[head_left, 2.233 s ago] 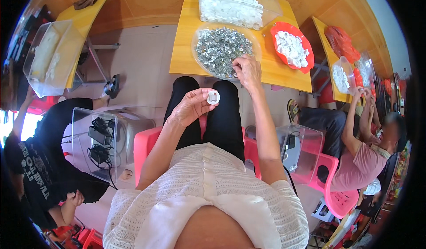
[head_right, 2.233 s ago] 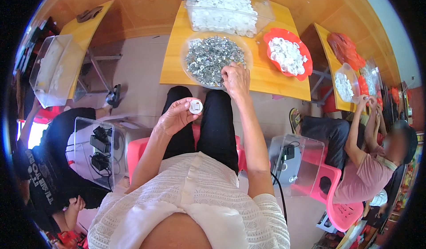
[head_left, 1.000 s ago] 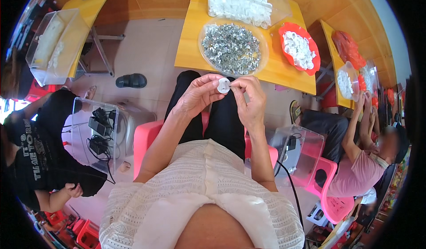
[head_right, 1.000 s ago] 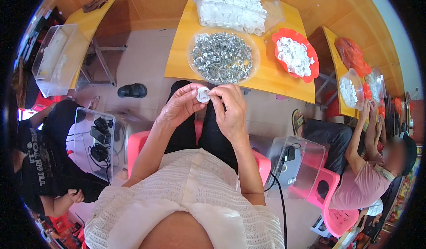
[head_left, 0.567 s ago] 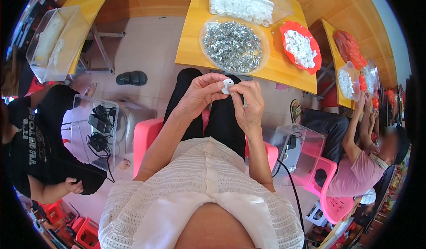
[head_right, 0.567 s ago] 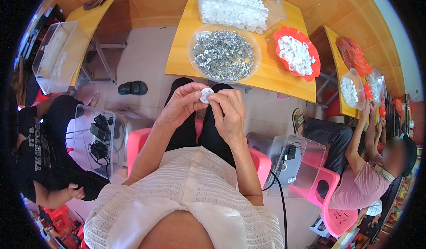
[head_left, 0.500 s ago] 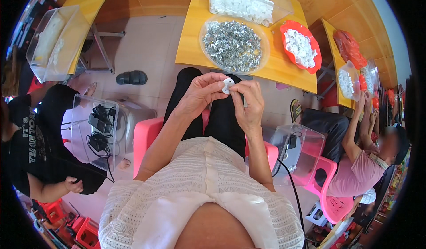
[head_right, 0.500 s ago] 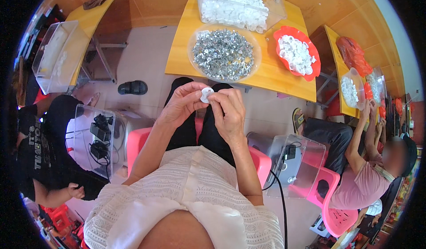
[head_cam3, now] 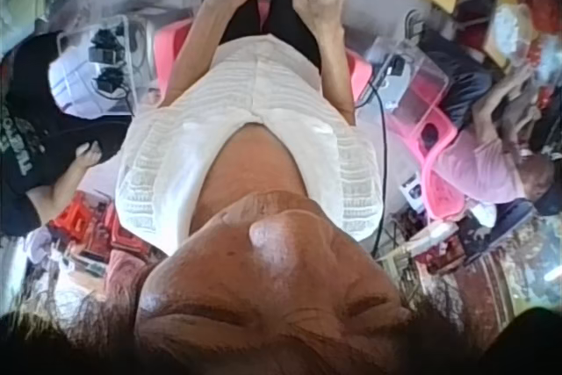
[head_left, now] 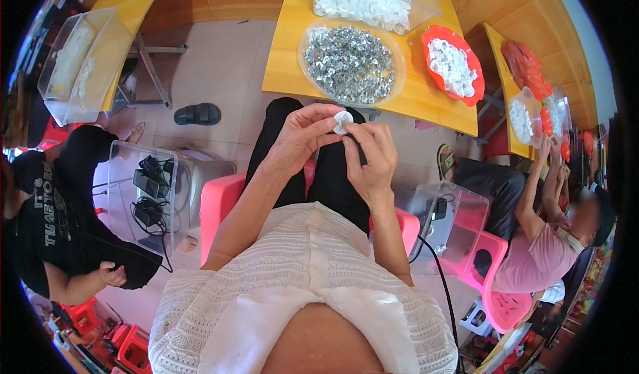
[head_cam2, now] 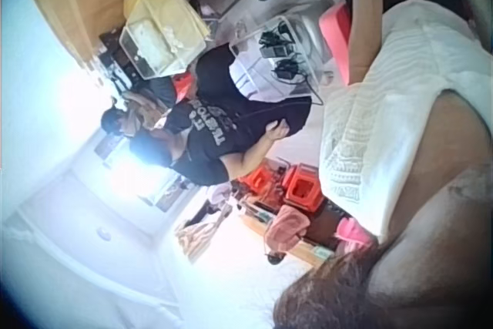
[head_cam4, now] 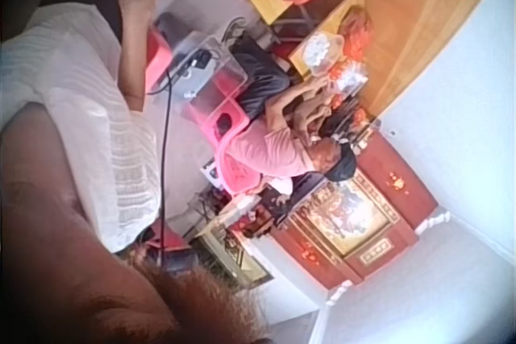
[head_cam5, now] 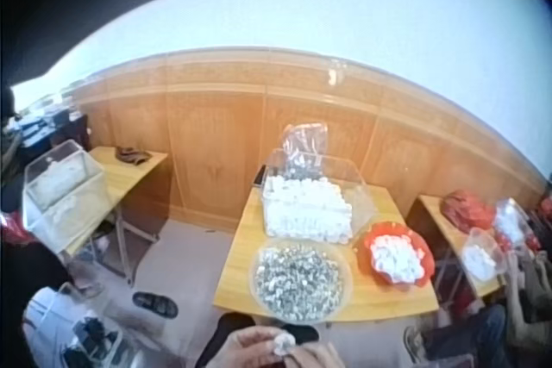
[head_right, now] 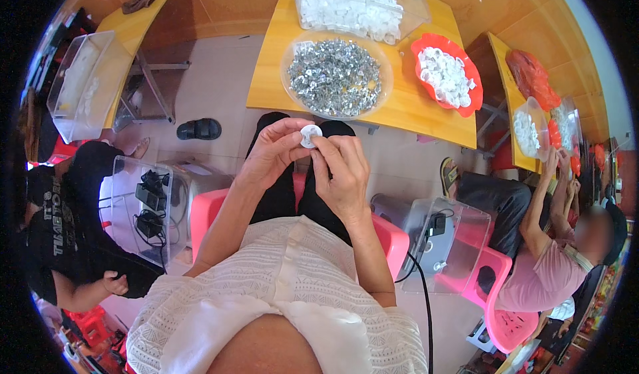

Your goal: Manual assembly of small battery components by inserting metal pins into plastic housings.

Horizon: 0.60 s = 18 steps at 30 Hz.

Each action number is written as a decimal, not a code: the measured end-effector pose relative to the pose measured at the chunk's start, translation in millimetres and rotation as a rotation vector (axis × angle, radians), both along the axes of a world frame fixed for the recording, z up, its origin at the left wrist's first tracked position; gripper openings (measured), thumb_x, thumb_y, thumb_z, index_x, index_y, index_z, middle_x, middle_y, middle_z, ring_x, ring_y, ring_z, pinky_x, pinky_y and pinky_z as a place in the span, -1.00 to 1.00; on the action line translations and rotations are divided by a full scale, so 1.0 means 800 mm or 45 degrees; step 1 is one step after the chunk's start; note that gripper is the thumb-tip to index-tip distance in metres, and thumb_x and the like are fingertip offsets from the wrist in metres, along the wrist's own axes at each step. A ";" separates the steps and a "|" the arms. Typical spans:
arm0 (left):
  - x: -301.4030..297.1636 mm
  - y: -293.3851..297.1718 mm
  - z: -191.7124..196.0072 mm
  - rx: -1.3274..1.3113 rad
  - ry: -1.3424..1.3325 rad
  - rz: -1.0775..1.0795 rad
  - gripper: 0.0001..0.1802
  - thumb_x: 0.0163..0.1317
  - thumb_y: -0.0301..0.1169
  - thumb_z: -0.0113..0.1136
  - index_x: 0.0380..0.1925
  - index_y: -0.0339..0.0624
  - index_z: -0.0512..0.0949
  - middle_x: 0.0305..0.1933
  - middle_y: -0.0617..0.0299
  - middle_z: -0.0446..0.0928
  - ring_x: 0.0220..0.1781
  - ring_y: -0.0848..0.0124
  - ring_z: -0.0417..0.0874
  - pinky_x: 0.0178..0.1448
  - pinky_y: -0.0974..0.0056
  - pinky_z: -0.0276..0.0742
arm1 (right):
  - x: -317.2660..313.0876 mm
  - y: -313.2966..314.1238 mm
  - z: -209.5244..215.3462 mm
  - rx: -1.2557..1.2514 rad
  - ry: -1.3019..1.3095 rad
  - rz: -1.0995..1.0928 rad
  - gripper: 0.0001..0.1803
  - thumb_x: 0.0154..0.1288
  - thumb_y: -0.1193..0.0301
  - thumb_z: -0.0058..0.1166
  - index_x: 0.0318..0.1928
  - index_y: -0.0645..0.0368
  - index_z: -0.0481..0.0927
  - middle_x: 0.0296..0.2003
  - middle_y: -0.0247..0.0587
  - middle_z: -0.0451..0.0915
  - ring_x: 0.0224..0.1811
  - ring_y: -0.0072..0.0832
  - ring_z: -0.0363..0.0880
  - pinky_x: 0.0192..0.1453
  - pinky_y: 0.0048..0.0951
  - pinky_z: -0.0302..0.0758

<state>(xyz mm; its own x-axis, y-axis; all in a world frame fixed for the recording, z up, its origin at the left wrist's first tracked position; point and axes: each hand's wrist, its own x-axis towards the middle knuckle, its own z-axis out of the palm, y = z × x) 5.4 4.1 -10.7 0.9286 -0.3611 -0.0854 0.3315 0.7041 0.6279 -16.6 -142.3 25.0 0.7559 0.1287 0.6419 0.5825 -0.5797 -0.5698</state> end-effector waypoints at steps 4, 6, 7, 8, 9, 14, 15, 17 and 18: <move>-0.001 -0.001 0.002 0.000 -0.014 -0.019 -0.78 0.19 -0.50 0.09 -0.14 -0.21 0.51 -0.13 0.19 0.55 -0.08 0.45 0.58 -0.01 0.32 0.58 | 0.000 0.003 -0.004 0.152 0.027 -0.053 -0.81 -0.07 0.66 0.16 -0.36 0.25 0.56 -0.46 -0.16 0.47 -0.40 -0.27 0.47 -0.37 -0.39 0.41; -0.003 -0.001 0.005 0.003 -0.019 -0.015 -0.78 0.18 -0.51 0.10 -0.14 -0.21 0.51 -0.14 0.20 0.55 -0.10 0.45 0.58 0.00 0.31 0.56 | 0.002 0.006 -0.002 0.176 0.003 -0.078 -0.82 -0.08 0.65 0.16 -0.38 0.23 0.56 -0.48 -0.17 0.47 -0.44 -0.28 0.48 -0.40 -0.41 0.41; -0.003 -0.001 0.003 0.004 -0.020 -0.017 -0.78 0.18 -0.51 0.10 -0.14 -0.21 0.51 -0.14 0.20 0.55 -0.10 0.45 0.58 0.00 0.31 0.56 | 0.003 0.007 -0.002 0.177 0.002 -0.080 -0.82 -0.08 0.65 0.16 -0.38 0.23 0.56 -0.48 -0.17 0.47 -0.44 -0.28 0.48 -0.40 -0.41 0.41; -0.004 -0.002 0.000 0.003 -0.040 -0.010 -0.78 0.18 -0.51 0.10 -0.15 -0.21 0.51 -0.15 0.20 0.55 -0.11 0.45 0.58 0.00 0.31 0.56 | 0.004 0.008 -0.002 0.155 -0.007 -0.083 -0.83 -0.09 0.65 0.16 -0.39 0.23 0.55 -0.48 -0.18 0.48 -0.46 -0.30 0.49 -0.42 -0.42 0.41; -0.004 -0.002 -0.001 0.002 -0.059 -0.001 -0.78 0.17 -0.51 0.11 -0.15 -0.21 0.52 -0.16 0.20 0.55 -0.12 0.46 0.58 0.01 0.31 0.55 | 0.004 0.009 -0.002 0.133 -0.015 -0.085 -0.83 -0.09 0.65 0.16 -0.40 0.22 0.55 -0.48 -0.19 0.48 -0.48 -0.31 0.49 -0.45 -0.43 0.41; -0.006 -0.003 0.003 0.043 -0.095 0.017 -0.79 0.15 -0.53 0.13 -0.17 -0.22 0.52 -0.18 0.21 0.56 -0.14 0.47 0.58 -0.01 0.32 0.54 | 0.003 0.011 -0.001 0.106 -0.011 -0.103 -0.84 -0.09 0.68 0.15 -0.42 0.25 0.54 -0.50 -0.18 0.49 -0.49 -0.35 0.51 -0.45 -0.47 0.43; -0.006 -0.003 0.005 0.050 -0.113 0.027 -0.78 0.14 -0.53 0.14 -0.18 -0.22 0.53 -0.18 0.20 0.56 -0.14 0.48 0.58 -0.01 0.33 0.53 | 0.002 0.012 -0.001 0.099 -0.002 -0.109 -0.84 -0.08 0.71 0.13 -0.41 0.29 0.54 -0.50 -0.17 0.50 -0.49 -0.38 0.53 -0.41 -0.51 0.44; -0.006 -0.004 0.006 0.077 -0.128 0.047 -0.78 0.13 -0.54 0.15 -0.18 -0.22 0.53 -0.19 0.20 0.56 -0.15 0.48 0.57 -0.02 0.33 0.53 | 0.003 0.014 -0.004 0.109 -0.017 -0.129 -0.84 -0.08 0.71 0.13 -0.41 0.29 0.53 -0.50 -0.17 0.50 -0.49 -0.39 0.53 -0.41 -0.51 0.44; -0.006 -0.005 0.006 0.103 -0.143 0.068 -0.78 0.12 -0.54 0.16 -0.19 -0.22 0.53 -0.19 0.20 0.56 -0.15 0.49 0.57 -0.02 0.33 0.52 | 0.004 0.014 -0.005 0.118 -0.032 -0.149 -0.84 -0.08 0.72 0.13 -0.42 0.28 0.53 -0.50 -0.17 0.50 -0.50 -0.40 0.53 -0.41 -0.52 0.45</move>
<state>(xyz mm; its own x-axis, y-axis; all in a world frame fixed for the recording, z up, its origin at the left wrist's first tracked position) 0.6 -0.1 -5.6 0.9516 -0.3074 -0.0068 0.2197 0.6643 0.7144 -13.6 -131.0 21.1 0.7457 -0.0201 0.6660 0.5289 -0.5901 -0.6100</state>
